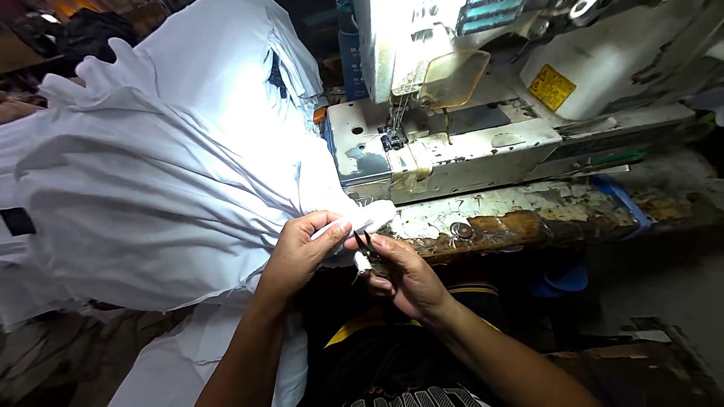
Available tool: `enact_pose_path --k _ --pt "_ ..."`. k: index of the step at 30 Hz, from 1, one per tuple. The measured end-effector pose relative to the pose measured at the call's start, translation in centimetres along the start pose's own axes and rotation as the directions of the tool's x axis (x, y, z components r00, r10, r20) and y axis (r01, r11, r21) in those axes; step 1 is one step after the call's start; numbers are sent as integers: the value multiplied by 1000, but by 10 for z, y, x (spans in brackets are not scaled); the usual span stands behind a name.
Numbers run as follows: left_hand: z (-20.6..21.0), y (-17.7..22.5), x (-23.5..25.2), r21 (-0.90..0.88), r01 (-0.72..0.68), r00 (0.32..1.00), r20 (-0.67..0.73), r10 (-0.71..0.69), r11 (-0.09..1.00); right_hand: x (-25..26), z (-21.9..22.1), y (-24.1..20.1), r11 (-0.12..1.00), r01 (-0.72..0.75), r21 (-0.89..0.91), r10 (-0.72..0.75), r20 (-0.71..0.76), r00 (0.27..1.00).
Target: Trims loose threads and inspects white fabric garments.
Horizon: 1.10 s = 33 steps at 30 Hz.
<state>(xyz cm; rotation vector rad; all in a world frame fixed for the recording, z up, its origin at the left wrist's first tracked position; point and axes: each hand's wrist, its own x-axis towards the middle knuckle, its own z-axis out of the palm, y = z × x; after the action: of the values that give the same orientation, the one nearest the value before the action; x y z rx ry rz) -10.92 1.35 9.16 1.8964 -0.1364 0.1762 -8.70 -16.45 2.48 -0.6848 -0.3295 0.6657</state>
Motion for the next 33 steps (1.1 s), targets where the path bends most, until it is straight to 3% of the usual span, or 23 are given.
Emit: enact_pose_path --k 33 --pt "3 6 0 -45 10 1000 29 -9 999 -4 5 0 1000 30 -4 -30 -11 1000"
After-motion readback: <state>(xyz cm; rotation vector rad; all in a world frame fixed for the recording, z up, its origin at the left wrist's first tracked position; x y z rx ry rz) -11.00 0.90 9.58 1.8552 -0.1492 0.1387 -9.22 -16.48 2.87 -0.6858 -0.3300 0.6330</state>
